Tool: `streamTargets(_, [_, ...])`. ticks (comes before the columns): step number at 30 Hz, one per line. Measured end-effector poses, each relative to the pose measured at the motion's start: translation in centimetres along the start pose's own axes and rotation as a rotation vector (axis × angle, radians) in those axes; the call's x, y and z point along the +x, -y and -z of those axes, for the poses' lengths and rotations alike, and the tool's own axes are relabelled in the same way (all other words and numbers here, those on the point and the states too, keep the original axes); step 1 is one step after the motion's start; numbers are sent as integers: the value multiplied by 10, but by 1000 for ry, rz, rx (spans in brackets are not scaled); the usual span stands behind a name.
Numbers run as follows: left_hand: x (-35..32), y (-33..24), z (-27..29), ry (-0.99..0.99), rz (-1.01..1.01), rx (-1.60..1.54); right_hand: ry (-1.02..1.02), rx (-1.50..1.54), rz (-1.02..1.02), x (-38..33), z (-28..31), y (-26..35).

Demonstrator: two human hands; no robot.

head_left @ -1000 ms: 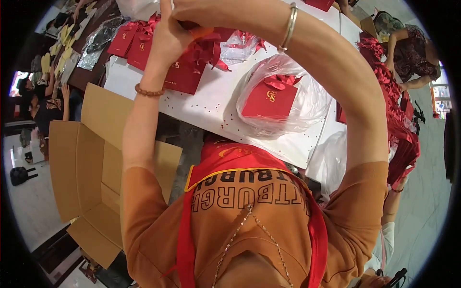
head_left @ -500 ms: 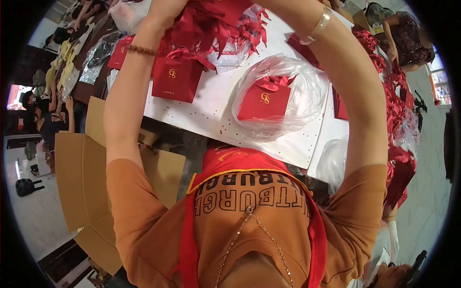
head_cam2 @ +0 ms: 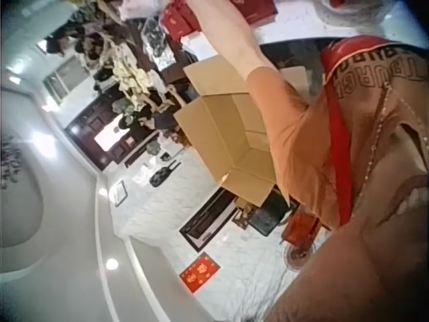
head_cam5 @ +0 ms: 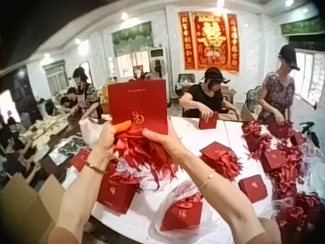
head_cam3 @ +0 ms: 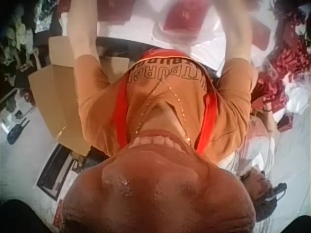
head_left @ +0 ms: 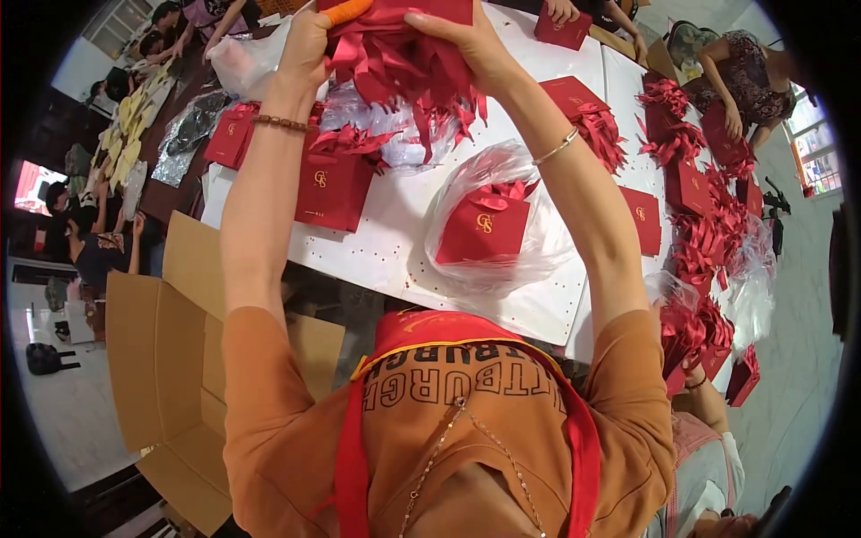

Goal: Packaging red gift bags into plastic sleeves and organizing them.

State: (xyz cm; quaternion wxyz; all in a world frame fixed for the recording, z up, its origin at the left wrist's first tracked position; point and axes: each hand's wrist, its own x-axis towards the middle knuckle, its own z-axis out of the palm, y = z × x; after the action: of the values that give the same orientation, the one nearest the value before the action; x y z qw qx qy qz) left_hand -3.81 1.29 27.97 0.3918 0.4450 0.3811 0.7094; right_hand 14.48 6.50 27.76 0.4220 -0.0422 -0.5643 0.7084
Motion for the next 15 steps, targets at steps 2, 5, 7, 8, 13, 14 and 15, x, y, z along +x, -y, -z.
streamTargets(2, [3, 5, 34, 116, 146, -21, -31, -33, -1, 1, -3, -6])
streamTargets(5, [8, 14, 42, 66, 142, 19, -88, 36, -31, 5, -2, -12])
streamTargets(7, [12, 16, 44, 48, 155, 11, -133, -1, -14, 13, -2, -14])
streamTargets(8, [14, 18, 43, 37, 41, 0, -130, 0, -15, 16, -4, -13])
streamTargets(13, [16, 5, -11, -99, -165, -140, -10, -28, 53, 39, 9, -8])
streamTargets(14, [23, 8, 0, -103, -173, -138, 0, -28, 55, 40, 13, -9])
streamTargets(15, [32, 15, 16, -80, -116, -253, 31, -41, 31, 37, 20, -12])
